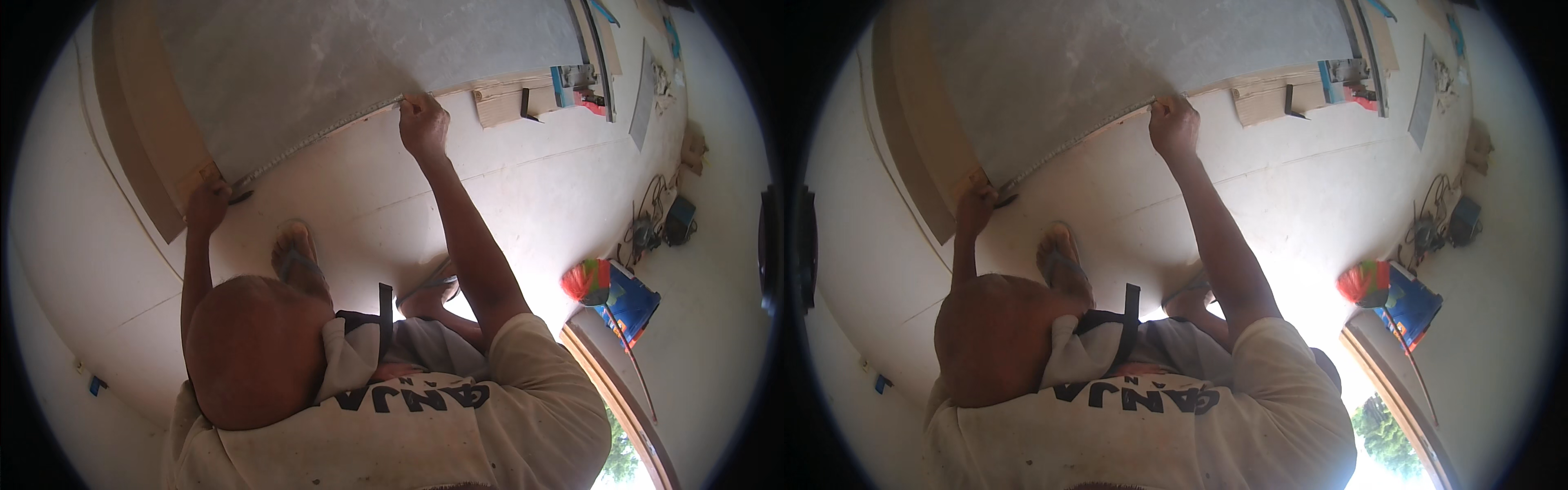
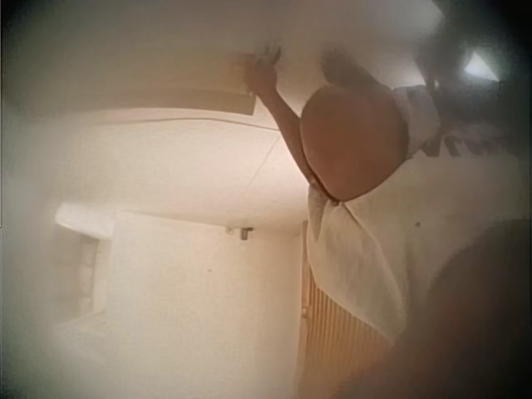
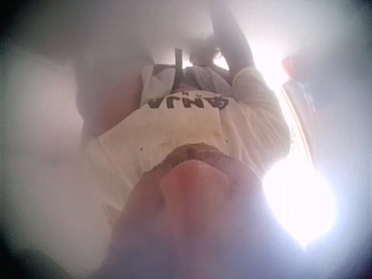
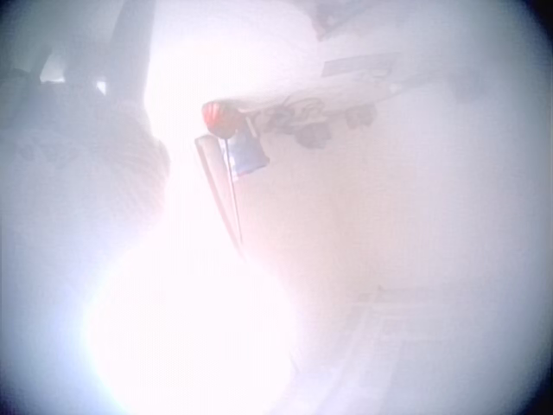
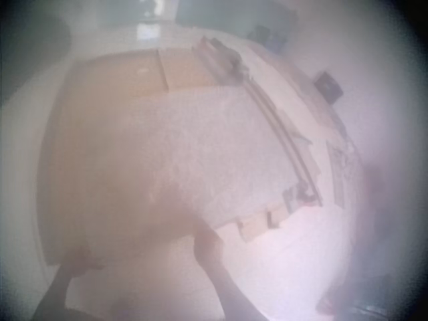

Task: The person measures a floor area and a large ceramic tile using a tape measure and a pencil. They mark the tile with measurements and then position it on a manual tile cutter to prepare for cutting.

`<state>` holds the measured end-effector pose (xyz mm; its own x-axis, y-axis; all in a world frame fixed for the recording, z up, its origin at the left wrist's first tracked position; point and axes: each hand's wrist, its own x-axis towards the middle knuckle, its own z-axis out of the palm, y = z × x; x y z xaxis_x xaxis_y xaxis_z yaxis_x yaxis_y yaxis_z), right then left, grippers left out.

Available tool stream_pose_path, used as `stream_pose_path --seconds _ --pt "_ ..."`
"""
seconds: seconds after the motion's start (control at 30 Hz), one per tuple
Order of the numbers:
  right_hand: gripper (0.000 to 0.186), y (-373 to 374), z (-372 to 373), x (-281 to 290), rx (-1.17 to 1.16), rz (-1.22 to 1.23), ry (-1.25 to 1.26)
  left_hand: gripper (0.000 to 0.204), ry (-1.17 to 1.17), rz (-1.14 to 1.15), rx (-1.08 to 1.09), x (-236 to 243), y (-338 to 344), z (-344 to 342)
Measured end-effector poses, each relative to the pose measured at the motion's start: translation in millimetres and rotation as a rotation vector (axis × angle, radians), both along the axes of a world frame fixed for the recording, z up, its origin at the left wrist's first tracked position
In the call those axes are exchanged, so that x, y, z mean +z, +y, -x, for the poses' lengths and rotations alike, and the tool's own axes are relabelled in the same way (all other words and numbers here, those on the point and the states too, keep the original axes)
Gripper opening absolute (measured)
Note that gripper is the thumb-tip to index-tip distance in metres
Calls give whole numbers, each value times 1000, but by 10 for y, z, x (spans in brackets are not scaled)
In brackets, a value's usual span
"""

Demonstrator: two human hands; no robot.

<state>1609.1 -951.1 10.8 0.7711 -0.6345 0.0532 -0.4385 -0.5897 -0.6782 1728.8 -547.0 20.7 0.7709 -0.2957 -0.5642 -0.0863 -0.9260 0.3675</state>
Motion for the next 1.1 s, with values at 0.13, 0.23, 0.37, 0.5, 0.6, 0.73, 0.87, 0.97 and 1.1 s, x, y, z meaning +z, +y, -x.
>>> stream_pose_path --seconds 0.13,0.23,0.37,0.5,0.6,0.73,0.87,0.97,1.1 --pt "9 6 -82 21 -53 -90 66 25 -29 37 -14 -68 63 -12" --pt "9 19 -34 71 -47 -115 68 26 -41 38 -2 -71 79 2" --pt "10 -22 -13 41 -20 -80 90 27 -84 54 -20 2 18 13" --pt "9 -9 -34 50 -16 -33 66 26 -16 30 8 27 -23 -18" --pt "10 6 -98 60 -25 -66 85 25 -15 12 -26 -16 -4 -14" --pt "10 -9 -173 98 -33 -62 176 24 -25 44 -17 24 -11 -22" --pt "10 -13 -65 122 -2 -36 175 25 -33 12 -8 -35 35 -5" --pt "10 -29 -51 119 24 -35 178 26 13 -14 -1 31 -25 -16" --pt "10 -35 -110 83 11 -22 159 26 -3 23 -22 18 -29 -28"
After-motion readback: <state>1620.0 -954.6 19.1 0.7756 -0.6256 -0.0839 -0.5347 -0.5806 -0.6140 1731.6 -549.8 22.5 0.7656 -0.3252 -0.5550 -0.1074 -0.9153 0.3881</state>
